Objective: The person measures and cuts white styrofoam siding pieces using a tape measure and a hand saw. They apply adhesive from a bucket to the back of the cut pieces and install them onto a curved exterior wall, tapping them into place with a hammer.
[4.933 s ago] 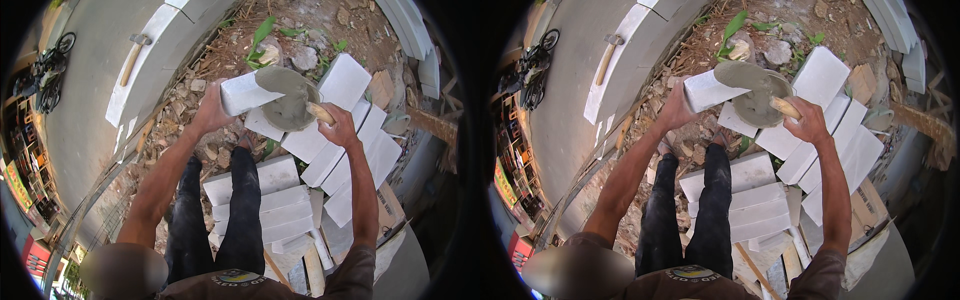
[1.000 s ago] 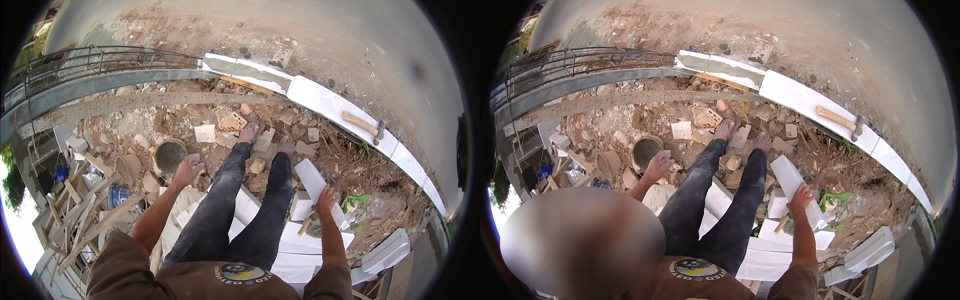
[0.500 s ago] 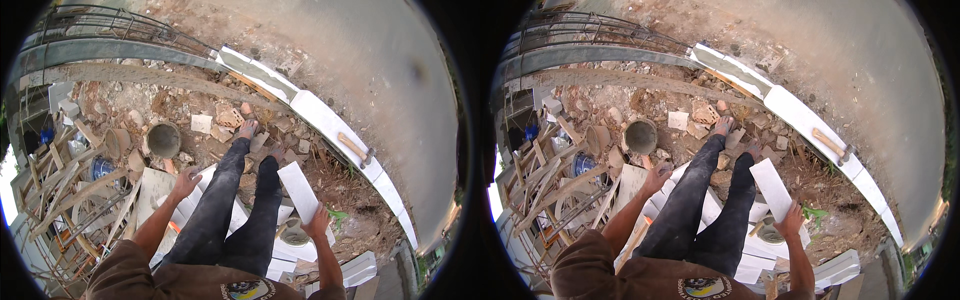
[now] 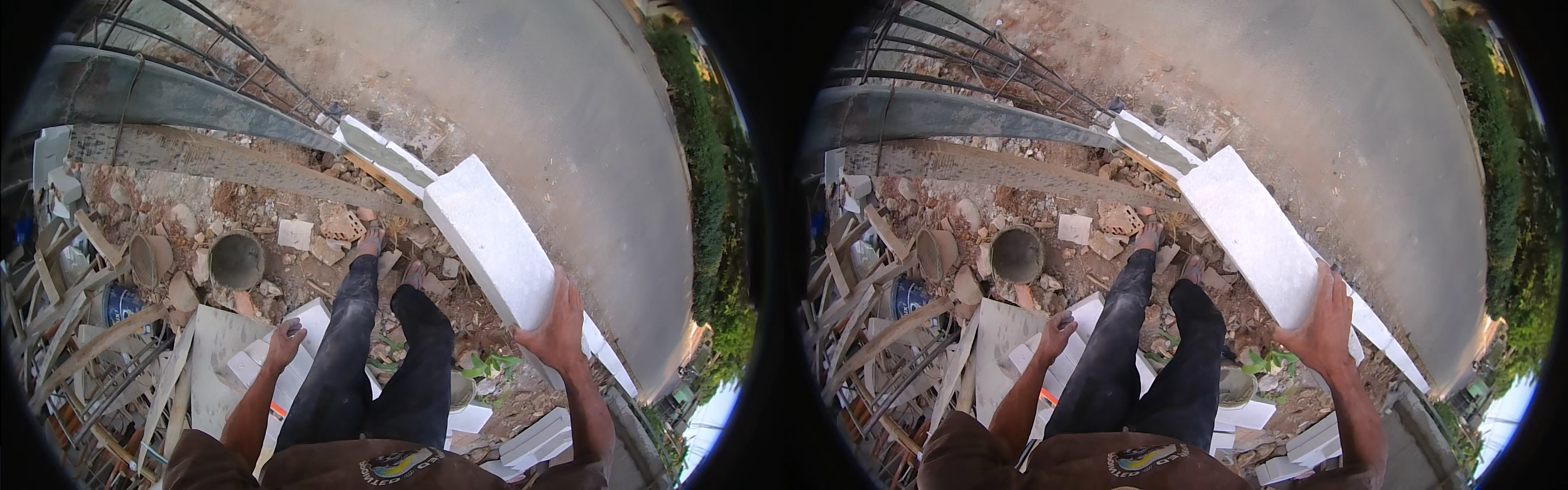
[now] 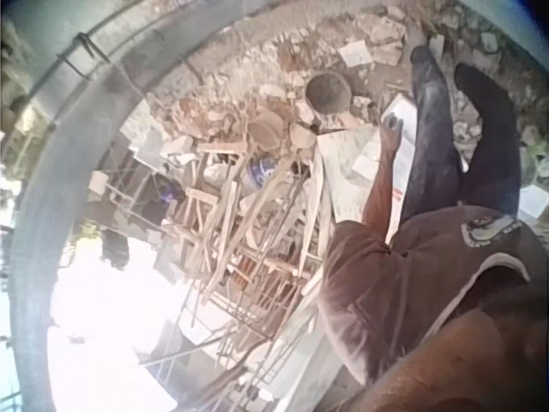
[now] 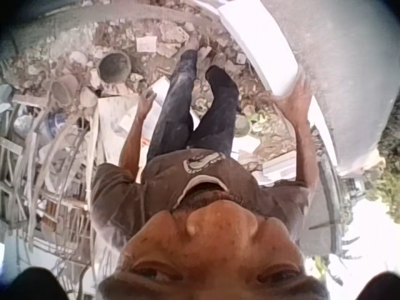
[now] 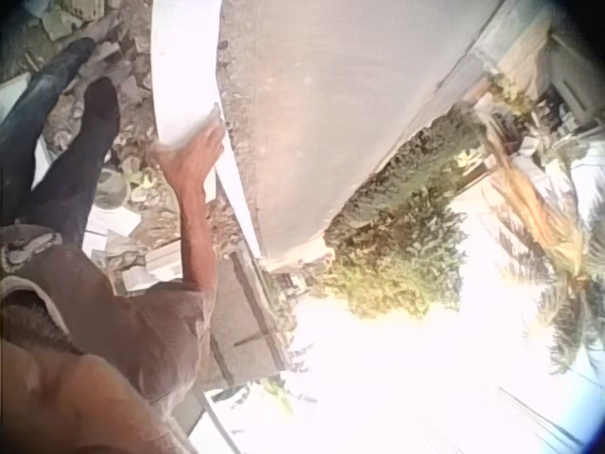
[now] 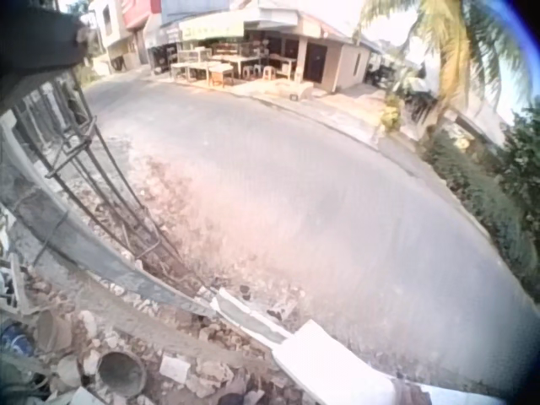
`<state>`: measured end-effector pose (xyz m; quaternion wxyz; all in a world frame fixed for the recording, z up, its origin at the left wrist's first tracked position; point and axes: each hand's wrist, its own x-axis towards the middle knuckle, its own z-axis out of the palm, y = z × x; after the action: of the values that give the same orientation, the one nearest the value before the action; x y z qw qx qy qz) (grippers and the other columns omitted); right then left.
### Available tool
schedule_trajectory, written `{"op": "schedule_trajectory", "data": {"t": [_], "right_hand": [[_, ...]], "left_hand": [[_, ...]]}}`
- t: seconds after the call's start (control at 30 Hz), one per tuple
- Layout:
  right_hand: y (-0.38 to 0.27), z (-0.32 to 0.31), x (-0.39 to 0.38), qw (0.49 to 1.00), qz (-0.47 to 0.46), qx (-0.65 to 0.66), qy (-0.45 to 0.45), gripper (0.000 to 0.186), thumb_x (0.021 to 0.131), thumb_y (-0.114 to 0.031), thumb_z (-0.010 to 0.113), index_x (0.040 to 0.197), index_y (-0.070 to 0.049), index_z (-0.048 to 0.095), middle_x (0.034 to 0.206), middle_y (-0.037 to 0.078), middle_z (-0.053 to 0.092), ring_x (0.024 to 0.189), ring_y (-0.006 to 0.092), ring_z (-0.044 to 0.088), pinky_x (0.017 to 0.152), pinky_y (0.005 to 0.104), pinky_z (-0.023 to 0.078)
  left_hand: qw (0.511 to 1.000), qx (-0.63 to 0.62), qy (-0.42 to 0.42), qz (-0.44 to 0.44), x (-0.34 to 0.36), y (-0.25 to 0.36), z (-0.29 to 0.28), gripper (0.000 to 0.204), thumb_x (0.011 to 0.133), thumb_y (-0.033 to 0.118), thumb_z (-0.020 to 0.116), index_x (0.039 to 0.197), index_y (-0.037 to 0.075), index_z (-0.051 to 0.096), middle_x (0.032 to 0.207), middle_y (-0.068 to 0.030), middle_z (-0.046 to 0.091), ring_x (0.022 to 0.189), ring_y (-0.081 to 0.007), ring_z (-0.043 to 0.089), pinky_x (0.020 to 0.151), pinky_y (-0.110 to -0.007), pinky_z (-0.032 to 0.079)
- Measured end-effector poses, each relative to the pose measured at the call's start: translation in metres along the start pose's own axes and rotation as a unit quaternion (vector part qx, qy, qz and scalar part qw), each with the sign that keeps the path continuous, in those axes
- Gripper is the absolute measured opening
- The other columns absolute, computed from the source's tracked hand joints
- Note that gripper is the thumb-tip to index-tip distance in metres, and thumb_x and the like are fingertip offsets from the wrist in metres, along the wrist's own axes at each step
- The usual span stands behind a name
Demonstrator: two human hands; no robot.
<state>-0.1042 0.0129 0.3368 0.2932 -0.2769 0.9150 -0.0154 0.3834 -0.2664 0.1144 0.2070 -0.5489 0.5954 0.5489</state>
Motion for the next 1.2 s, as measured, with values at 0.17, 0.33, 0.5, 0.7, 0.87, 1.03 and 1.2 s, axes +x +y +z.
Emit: {"op": "schedule_trajectory", "data": {"t": [0.17,0.33,0.5,0.7,0.87,1.03,1.2], "right_hand": [[-0.032,0.001,0.122,0.994,-0.084,-0.03,0.066,0.118,0.059,-0.035,0.086,0.154,0.004,0.027,0.135,0.025,0.048,0.127,0.0411,0.048,0.11,0.0547,0.039],[-0.058,0.035,0.231,0.987,-0.139,-0.03,0.081,0.12,0.057,-0.04,0.085,0.153,0.006,0.03,0.134,0.023,0.05,0.129,0.0372,0.048,0.107,0.0548,0.04],[-0.088,0.064,0.295,0.979,-0.192,0.004,0.065,0.119,0.057,-0.043,0.085,0.151,0.008,0.033,0.136,0.025,0.05,0.132,0.037,0.047,0.107,0.0542,0.04],[-0.106,0.081,0.319,0.973,-0.22,-0.005,0.069,0.118,0.058,-0.043,0.085,0.15,0.009,0.034,0.136,0.027,0.051,0.13,0.039,0.049,0.107,0.0559,0.039],[-0.103,0.086,0.326,0.975,-0.216,0.017,0.052,0.118,0.058,-0.043,0.085,0.15,0.009,0.034,0.136,0.027,0.051,0.131,0.0391,0.049,0.108,0.056,0.037],[-0.097,0.1,0.328,0.972,-0.224,0.021,0.067,0.117,0.059,-0.044,0.085,0.151,0.007,0.034,0.134,0.027,0.052,0.13,0.0394,0.049,0.108,0.0548,0.037],[-0.098,0.117,0.332,0.973,-0.22,0.005,0.065,0.118,0.061,-0.046,0.085,0.153,0.006,0.031,0.14,0.027,0.048,0.131,0.0398,0.049,0.112,0.0541,0.036]], "left_hand": [[0.995,-0.07,0.052,-0.049,-0.018,-0.037,-0.017,0.054,0.096,0.022,0.069,0.137,-0.011,0.056,0.123,-0.0232,0.069,0.116,-0.0274,0.067,0.101,-0.037,0.051],[0.985,-0.103,0.104,-0.095,-0.047,-0.072,0.005,0.058,0.097,0.024,0.069,0.139,-0.012,0.054,0.124,-0.0188,0.069,0.112,-0.0229,0.065,0.1,-0.034,0.05],[0.974,-0.114,0.132,-0.147,-0.102,-0.102,0.05,0.056,0.096,0.025,0.068,0.134,-0.014,0.056,0.114,-0.0186,0.071,0.105,-0.0229,0.067,0.093,-0.033,0.052],[0.963,-0.135,0.147,-0.183,-0.155,-0.127,0.105,0.053,0.096,0.025,0.07,0.131,-0.013,0.059,0.108,-0.0164,0.072,0.098,-0.0216,0.067,0.09,-0.032,0.053],[0.952,-0.183,0.148,-0.194,-0.158,-0.115,0.125,0.053,0.096,0.025,0.07,0.131,-0.013,0.059,0.11,-0.0159,0.072,0.101,-0.0216,0.067,0.093,-0.033,0.051],[0.955,-0.189,0.136,-0.182,-0.138,-0.088,0.117,0.055,0.097,0.027,0.07,0.133,-0.013,0.058,0.115,-0.0169,0.071,0.107,-0.0221,0.065,0.097,-0.034,0.05],[0.961,-0.181,0.122,-0.168,-0.119,-0.045,0.101,0.056,0.099,0.029,0.069,0.134,-0.012,0.057,0.117,-0.0166,0.07,0.11,-0.0207,0.064,0.098,-0.032,0.049]]}}
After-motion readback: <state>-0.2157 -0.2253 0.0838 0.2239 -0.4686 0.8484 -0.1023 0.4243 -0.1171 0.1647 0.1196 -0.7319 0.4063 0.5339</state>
